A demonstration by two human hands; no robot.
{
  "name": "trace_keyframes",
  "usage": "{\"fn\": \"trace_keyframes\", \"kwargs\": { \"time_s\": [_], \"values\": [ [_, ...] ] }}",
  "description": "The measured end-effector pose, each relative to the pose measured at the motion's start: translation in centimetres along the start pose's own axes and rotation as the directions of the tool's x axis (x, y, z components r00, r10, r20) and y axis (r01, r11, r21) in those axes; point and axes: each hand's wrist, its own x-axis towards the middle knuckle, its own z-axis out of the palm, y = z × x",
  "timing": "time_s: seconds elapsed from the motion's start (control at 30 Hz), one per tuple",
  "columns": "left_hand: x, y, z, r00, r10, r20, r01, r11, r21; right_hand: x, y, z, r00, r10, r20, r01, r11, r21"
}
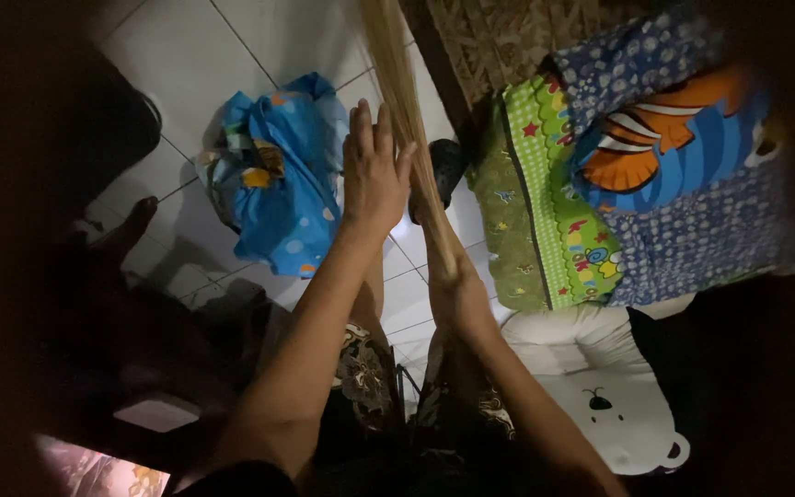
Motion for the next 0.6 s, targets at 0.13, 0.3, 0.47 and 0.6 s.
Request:
{"fn": "trace_keyframes", "kwargs": {
  "time_s": [0.13, 0.3, 0.47, 0.6],
  "values": [
    [0.2, -0.6, -0.3, 0.999, 0.021, -0.033, -0.020, 1.000, 0.022, -0.3, 0.6, -3.1, 0.990, -0.124, -0.074, 0.075, 0.881, -0.467],
    [1.0, 0.2, -1.1, 0.996, -0.091, 0.012, 0.092, 0.994, -0.061, 9.4, 3.0, -3.0, 0.858, -0.401, -0.322, 0.227, 0.857, -0.462],
    [1.1, 0.0, -0.3, 0.994, -0.108, -0.018, 0.107, 0.993, -0.038, 11.6, 1.8, 1.7, 0.874, -0.444, -0.196, 0.325, 0.835, -0.443],
    [1.1, -1.0, 0.0, 0.998, -0.064, -0.019, 0.065, 0.997, 0.037, 5.5, 0.6, 0.0, 0.974, -0.226, -0.010, 0.173, 0.776, -0.607]
  ]
}}
